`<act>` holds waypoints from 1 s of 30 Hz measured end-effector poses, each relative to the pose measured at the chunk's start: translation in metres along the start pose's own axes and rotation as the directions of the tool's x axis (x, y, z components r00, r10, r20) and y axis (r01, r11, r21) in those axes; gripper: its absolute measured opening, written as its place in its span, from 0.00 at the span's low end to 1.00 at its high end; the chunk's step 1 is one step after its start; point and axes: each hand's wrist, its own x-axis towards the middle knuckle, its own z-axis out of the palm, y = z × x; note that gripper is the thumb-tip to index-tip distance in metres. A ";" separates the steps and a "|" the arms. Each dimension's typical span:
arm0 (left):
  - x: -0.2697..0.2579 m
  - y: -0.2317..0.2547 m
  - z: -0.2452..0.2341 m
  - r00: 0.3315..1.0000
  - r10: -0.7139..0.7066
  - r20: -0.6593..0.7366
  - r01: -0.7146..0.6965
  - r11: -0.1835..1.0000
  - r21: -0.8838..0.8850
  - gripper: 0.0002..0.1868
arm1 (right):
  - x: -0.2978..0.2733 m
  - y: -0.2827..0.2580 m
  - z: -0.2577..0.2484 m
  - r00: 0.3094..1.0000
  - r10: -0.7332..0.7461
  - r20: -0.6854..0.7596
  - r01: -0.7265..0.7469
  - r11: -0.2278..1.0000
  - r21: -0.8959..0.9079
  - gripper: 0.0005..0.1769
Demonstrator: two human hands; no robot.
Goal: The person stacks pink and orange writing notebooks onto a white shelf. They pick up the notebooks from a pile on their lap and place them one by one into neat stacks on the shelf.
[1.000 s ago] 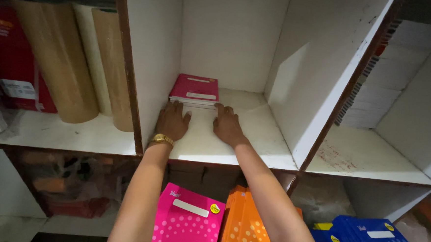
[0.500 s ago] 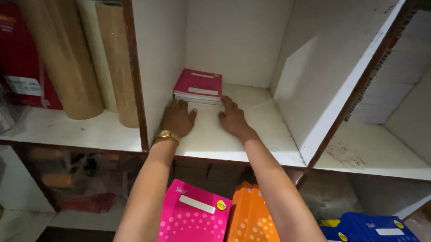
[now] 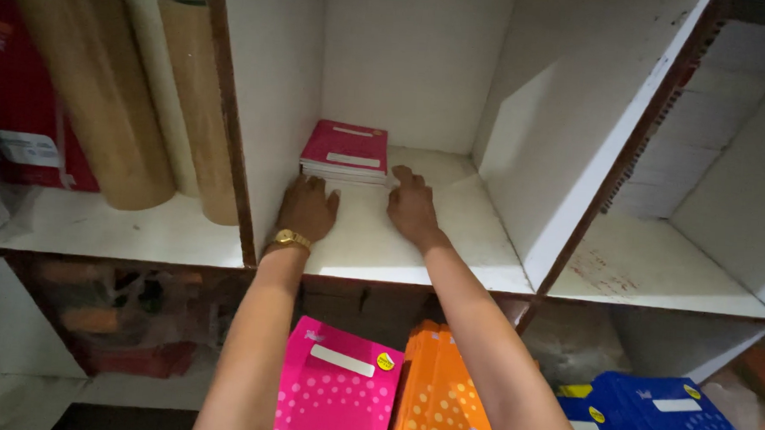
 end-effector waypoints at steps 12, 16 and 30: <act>-0.024 0.047 -0.083 0.997 0.079 -0.005 -0.078 0.967 -0.242 0.14 | -0.059 -0.051 -0.050 0.981 -0.181 0.075 0.185 0.981 -0.060 0.19; -0.078 0.062 -0.133 0.927 0.312 -0.206 -0.349 0.920 -0.179 0.14 | -0.124 -0.083 -0.081 0.921 -0.387 0.047 0.389 0.918 -0.074 0.13; -0.312 0.064 -0.240 0.871 0.333 0.361 -0.261 0.937 -0.233 0.29 | -0.361 -0.157 -0.088 0.834 -0.327 0.445 0.380 0.925 -0.031 0.40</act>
